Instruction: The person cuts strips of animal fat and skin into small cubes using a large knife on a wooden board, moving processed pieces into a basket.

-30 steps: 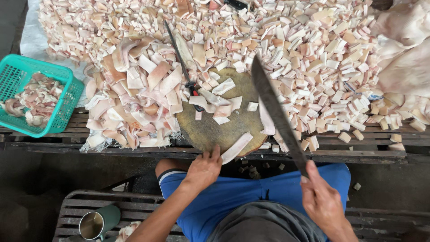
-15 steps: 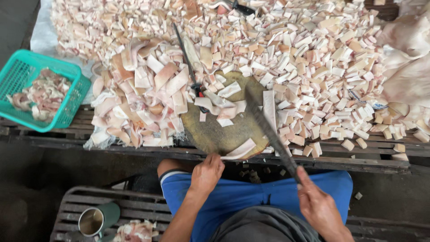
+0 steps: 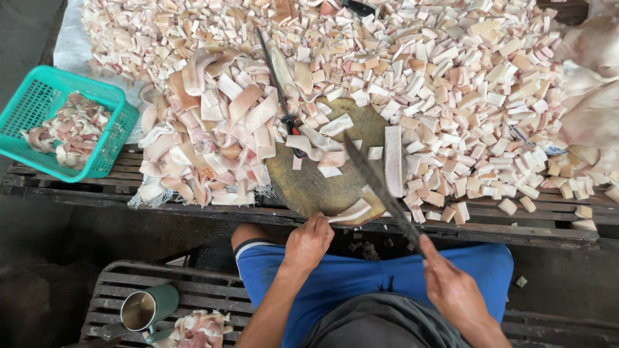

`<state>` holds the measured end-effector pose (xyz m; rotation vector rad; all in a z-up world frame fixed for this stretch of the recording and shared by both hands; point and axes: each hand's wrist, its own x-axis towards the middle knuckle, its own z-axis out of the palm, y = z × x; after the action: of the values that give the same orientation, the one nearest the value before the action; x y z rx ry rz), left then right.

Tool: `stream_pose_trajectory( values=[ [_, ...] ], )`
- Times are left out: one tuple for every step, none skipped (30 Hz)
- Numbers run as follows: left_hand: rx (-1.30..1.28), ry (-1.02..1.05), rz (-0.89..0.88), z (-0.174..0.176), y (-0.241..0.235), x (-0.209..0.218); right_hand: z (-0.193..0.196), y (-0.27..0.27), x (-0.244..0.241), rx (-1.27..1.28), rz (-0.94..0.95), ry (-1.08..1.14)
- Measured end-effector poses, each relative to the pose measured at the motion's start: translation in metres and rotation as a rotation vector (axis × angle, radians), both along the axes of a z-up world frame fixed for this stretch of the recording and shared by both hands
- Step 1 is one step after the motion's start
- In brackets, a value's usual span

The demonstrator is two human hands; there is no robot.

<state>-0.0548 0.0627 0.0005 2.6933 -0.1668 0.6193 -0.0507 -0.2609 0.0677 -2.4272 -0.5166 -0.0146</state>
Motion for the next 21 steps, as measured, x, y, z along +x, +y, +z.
stream_pose_trajectory(
  values=[
    [-0.001,0.0,-0.005,-0.001,-0.001,0.004,0.004,-0.005,0.0,0.049,-0.051,-0.032],
    [-0.003,0.008,-0.013,-0.003,-0.003,0.004,0.006,-0.009,-0.003,0.095,-0.104,-0.057],
    [-0.006,0.016,-0.02,-0.004,-0.006,0.005,0.007,-0.012,-0.005,0.136,-0.114,-0.123],
    [0.003,0.009,-0.019,-0.005,-0.008,0.004,0.006,-0.012,-0.008,0.179,-0.127,-0.189],
    [0.012,0.002,-0.018,-0.006,-0.011,0.003,0.003,-0.011,-0.01,0.223,-0.14,-0.255],
    [0.023,-0.011,-0.018,-0.006,-0.012,0.004,-0.001,-0.006,-0.009,0.209,-0.046,-0.341],
    [0.031,-0.009,-0.036,-0.005,-0.012,0.003,-0.007,0.002,-0.007,0.195,0.049,-0.425],
    [0.037,-0.01,-0.051,-0.004,-0.014,0.001,-0.012,0.008,-0.004,0.178,0.147,-0.51],
    [0.043,-0.01,-0.066,-0.003,-0.015,-0.001,-0.015,0.014,-0.004,-0.004,0.158,-0.306],
    [0.049,0.007,-0.073,-0.003,-0.016,-0.004,-0.017,0.017,-0.003,-0.185,0.162,-0.1],
    [0.055,0.025,-0.079,-0.003,-0.017,-0.004,-0.018,0.018,-0.001,-0.365,0.16,0.107],
    [0.066,0.041,-0.087,-0.002,-0.016,-0.004,-0.017,0.018,0.001,-0.291,0.132,0.081],
    [0.051,0.042,-0.089,-0.003,-0.015,-0.002,-0.015,0.016,0.002,-0.218,0.103,0.056],
    [0.032,0.051,-0.089,-0.004,-0.017,-0.004,-0.011,0.011,0.0,-0.149,0.078,0.038],
    [0.013,0.061,-0.088,-0.005,-0.019,-0.005,-0.007,0.005,-0.003,-0.08,0.028,0.023],
    [0.028,0.04,-0.076,-0.007,-0.02,0.001,-0.003,0.001,0.0,-0.008,-0.026,-0.004],
    [0.043,0.018,-0.065,-0.009,-0.022,0.008,0.0,-0.003,0.003,0.063,-0.079,-0.03],
    [0.055,0.012,-0.052,-0.011,-0.026,0.006,0.002,-0.007,-0.001,0.118,-0.09,-0.107],
    [0.066,0.065,-0.049,-0.013,-0.03,0.004,0.003,-0.009,-0.007,0.172,-0.102,-0.183],
    [0.082,0.114,-0.05,-0.015,-0.032,0.004,0.001,-0.007,-0.011,0.231,-0.118,-0.263],
    [0.097,0.163,-0.05,-0.016,-0.034,0.003,-0.001,-0.004,-0.015,0.235,-0.069,-0.312]
  ],
)
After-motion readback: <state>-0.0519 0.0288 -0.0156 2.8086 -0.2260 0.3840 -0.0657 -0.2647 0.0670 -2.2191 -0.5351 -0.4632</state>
